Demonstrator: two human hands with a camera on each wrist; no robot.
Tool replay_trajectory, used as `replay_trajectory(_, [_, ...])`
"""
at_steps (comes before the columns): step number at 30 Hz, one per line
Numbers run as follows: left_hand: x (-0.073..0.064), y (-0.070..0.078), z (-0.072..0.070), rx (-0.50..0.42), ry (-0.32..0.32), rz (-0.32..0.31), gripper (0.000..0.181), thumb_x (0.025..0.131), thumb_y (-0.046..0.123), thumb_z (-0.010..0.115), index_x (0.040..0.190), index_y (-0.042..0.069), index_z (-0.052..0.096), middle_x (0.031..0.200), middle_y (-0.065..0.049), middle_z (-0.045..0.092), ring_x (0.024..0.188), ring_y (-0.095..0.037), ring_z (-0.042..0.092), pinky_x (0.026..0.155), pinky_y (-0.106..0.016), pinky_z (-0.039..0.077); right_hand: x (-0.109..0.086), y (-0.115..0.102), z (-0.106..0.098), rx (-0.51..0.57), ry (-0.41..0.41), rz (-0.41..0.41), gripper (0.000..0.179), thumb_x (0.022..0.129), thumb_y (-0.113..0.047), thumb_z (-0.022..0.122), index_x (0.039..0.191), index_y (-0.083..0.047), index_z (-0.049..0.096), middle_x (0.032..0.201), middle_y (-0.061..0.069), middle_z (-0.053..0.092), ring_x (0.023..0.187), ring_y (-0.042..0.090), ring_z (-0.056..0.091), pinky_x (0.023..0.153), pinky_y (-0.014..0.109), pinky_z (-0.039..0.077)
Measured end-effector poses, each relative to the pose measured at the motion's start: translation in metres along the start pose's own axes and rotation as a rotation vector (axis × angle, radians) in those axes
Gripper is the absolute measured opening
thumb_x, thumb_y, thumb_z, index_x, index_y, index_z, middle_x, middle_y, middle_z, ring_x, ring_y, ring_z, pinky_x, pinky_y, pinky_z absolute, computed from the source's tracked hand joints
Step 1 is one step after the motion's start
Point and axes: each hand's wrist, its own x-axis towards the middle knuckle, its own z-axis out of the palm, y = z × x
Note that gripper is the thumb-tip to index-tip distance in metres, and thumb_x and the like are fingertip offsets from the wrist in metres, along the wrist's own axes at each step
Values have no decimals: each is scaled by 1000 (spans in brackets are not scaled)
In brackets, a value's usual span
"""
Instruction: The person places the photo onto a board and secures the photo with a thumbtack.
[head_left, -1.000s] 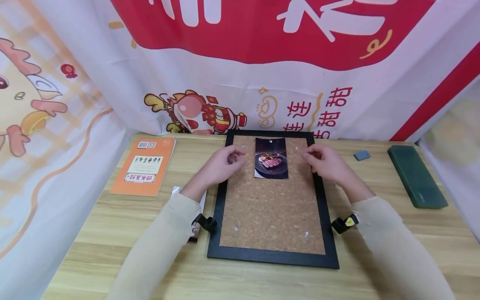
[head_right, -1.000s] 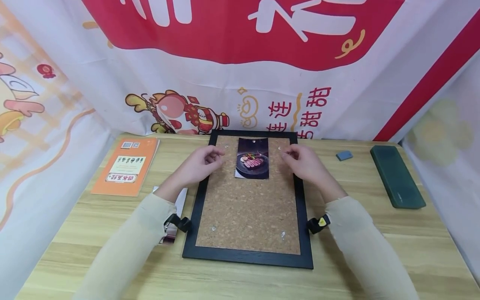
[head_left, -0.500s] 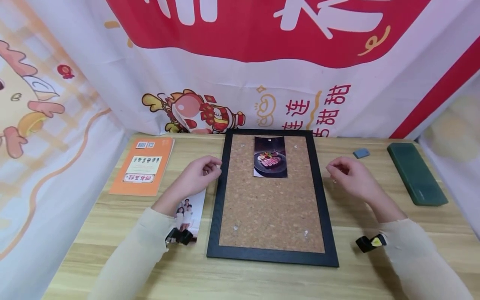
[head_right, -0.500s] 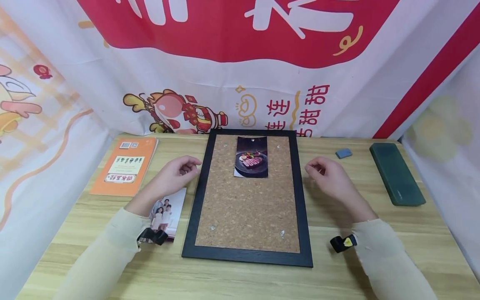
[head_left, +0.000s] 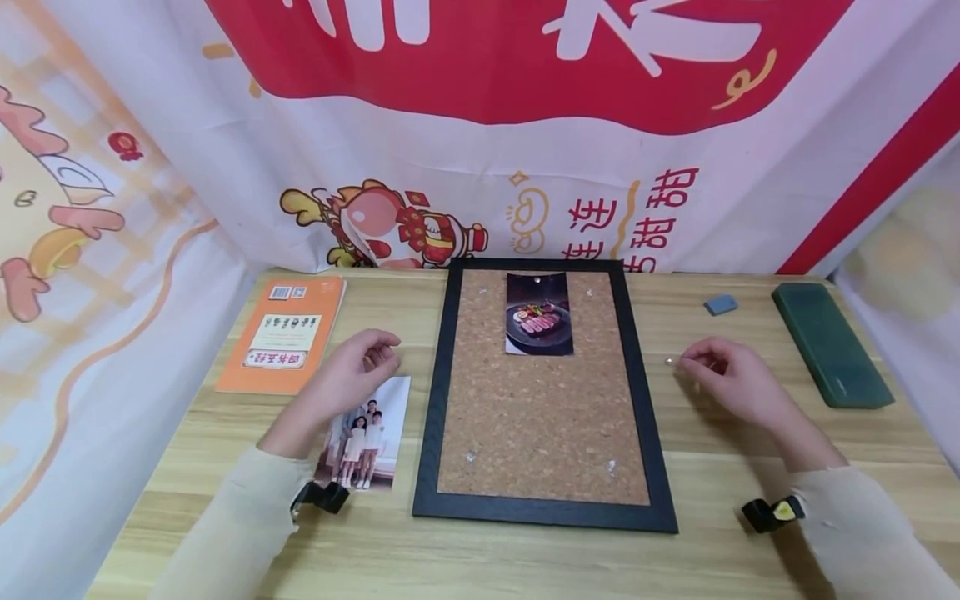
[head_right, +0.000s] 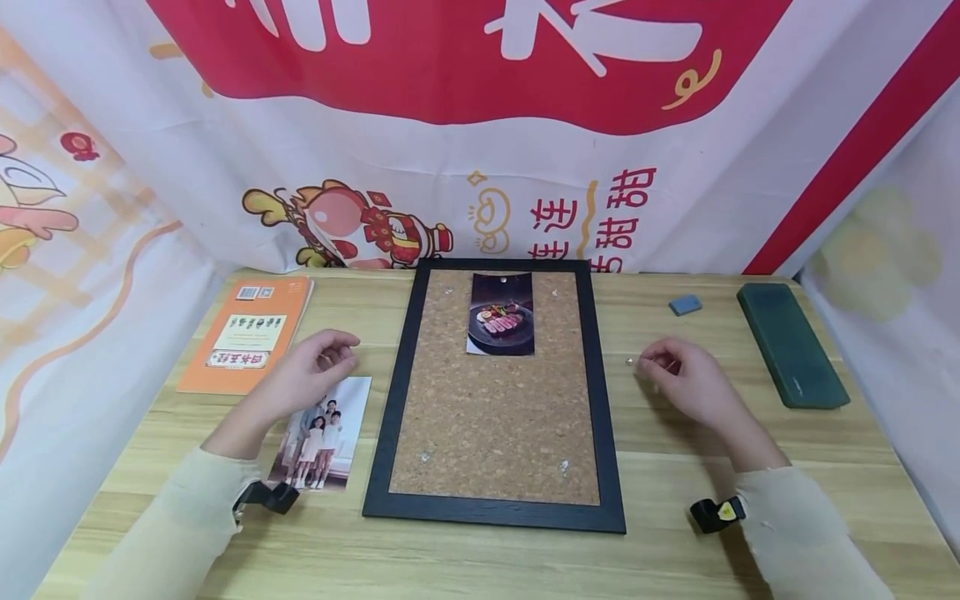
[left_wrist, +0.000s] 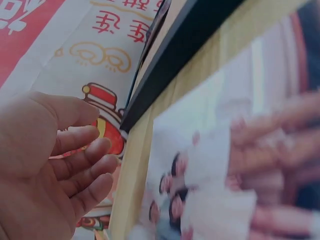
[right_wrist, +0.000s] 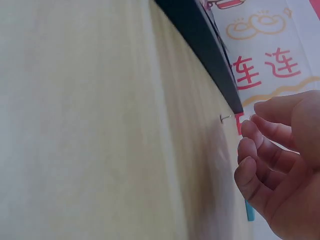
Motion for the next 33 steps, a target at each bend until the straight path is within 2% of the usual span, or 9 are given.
replay_trajectory(4, [-10, -8, -4, 33, 22, -26, 42, 107, 23, 66, 141, 0, 62, 123, -16, 66, 108, -29, 64, 93, -45, 57, -3, 4, 2, 3, -5, 30, 29, 110, -29, 64, 126, -5, 68, 106, 13, 71, 91, 25, 58, 68, 26, 52])
replay_trajectory(7, [-19, -13, -7, 92, 25, -54, 48, 105, 26, 69, 145, 0, 60, 131, -19, 62, 115, -34, 63, 98, -52, 57, -3, 5, 5, 3, -6, 36, 29, 109, -29, 66, 127, -6, 68, 109, 13, 71, 93, 27, 58, 70, 26, 52])
replay_trajectory(11, [-29, -17, -9, 195, -3, -83, 62, 101, 32, 75, 151, 1, 55, 143, -22, 55, 129, -40, 57, 106, -61, 53, -2, 5, 9, 4, -9, 43, 30, 108, -30, 67, 128, -7, 68, 110, 13, 70, 95, 27, 58, 72, 26, 51])
replay_trajectory(14, [-35, -21, -10, 243, -16, -101, 72, 98, 36, 79, 153, -1, 52, 147, -25, 51, 131, -42, 54, 108, -63, 50, 0, 6, 12, -3, -1, 46, 29, 108, -29, 68, 127, -7, 68, 111, 13, 70, 95, 28, 58, 73, 26, 51])
replay_trajectory(21, [-44, -29, -12, 257, -21, -172, 78, 96, 41, 81, 153, -2, 50, 147, -28, 47, 125, -42, 53, 106, -63, 51, 7, 4, 17, -22, 29, 55, 31, 106, -29, 71, 125, -5, 69, 109, 15, 70, 96, 28, 58, 78, 31, 49])
replay_trajectory(26, [-43, -34, -10, 266, -30, -181, 78, 96, 43, 80, 153, -2, 50, 147, -28, 46, 125, -42, 52, 106, -64, 51, 13, 2, 18, -43, 35, 72, 33, 107, -30, 70, 125, -3, 69, 107, 16, 69, 95, 29, 58, 79, 34, 48])
replay_trajectory(33, [-40, -35, -8, 260, -36, -193, 77, 96, 40, 81, 154, -1, 51, 142, -25, 49, 118, -37, 53, 102, -59, 53, 17, -2, 20, -78, 51, 72, 24, 106, -22, 70, 119, -2, 71, 102, 16, 70, 91, 29, 58, 77, 35, 47])
